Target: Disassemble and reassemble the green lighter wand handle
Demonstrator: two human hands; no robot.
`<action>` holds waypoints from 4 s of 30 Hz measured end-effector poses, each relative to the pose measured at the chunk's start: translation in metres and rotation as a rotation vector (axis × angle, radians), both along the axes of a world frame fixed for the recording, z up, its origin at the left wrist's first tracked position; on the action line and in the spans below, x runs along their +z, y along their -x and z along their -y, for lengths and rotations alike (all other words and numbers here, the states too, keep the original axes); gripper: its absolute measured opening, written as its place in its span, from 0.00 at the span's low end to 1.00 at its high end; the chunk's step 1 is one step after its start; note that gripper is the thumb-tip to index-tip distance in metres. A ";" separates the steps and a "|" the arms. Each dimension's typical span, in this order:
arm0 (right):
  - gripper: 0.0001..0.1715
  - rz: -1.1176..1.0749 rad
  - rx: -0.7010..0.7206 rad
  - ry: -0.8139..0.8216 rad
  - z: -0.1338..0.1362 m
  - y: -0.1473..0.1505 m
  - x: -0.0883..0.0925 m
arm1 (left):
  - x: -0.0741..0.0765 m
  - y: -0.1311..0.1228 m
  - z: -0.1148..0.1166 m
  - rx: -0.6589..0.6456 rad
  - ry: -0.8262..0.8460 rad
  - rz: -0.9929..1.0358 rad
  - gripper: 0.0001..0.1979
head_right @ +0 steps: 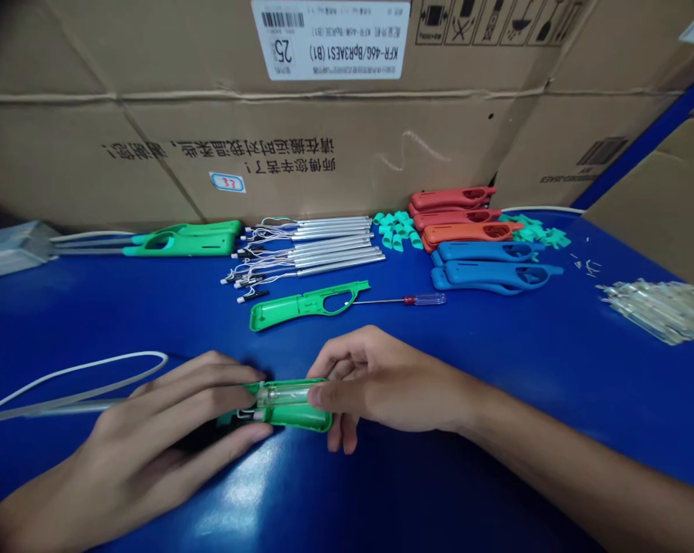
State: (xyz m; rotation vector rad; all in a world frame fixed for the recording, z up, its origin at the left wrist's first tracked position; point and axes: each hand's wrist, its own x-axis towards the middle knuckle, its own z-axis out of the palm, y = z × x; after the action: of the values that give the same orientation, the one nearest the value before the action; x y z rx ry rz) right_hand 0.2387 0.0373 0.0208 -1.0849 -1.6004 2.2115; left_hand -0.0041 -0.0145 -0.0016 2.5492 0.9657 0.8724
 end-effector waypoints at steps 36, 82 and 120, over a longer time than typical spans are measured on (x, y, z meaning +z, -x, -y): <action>0.26 0.010 0.037 0.036 0.000 -0.002 -0.002 | -0.005 0.004 0.000 -0.012 -0.092 0.040 0.14; 0.04 0.456 0.300 -0.957 -0.001 -0.018 0.014 | 0.029 0.044 -0.027 -0.005 0.289 -0.265 0.07; 0.08 0.186 -0.426 -1.269 -0.026 -0.005 -0.015 | 0.022 0.038 -0.025 0.122 -0.112 -0.135 0.09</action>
State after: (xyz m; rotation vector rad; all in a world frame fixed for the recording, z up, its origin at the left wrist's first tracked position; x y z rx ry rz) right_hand 0.2432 0.0637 0.0054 -1.0093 -2.0247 0.5433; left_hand -0.0418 0.0105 0.0204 2.6970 1.1540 0.8172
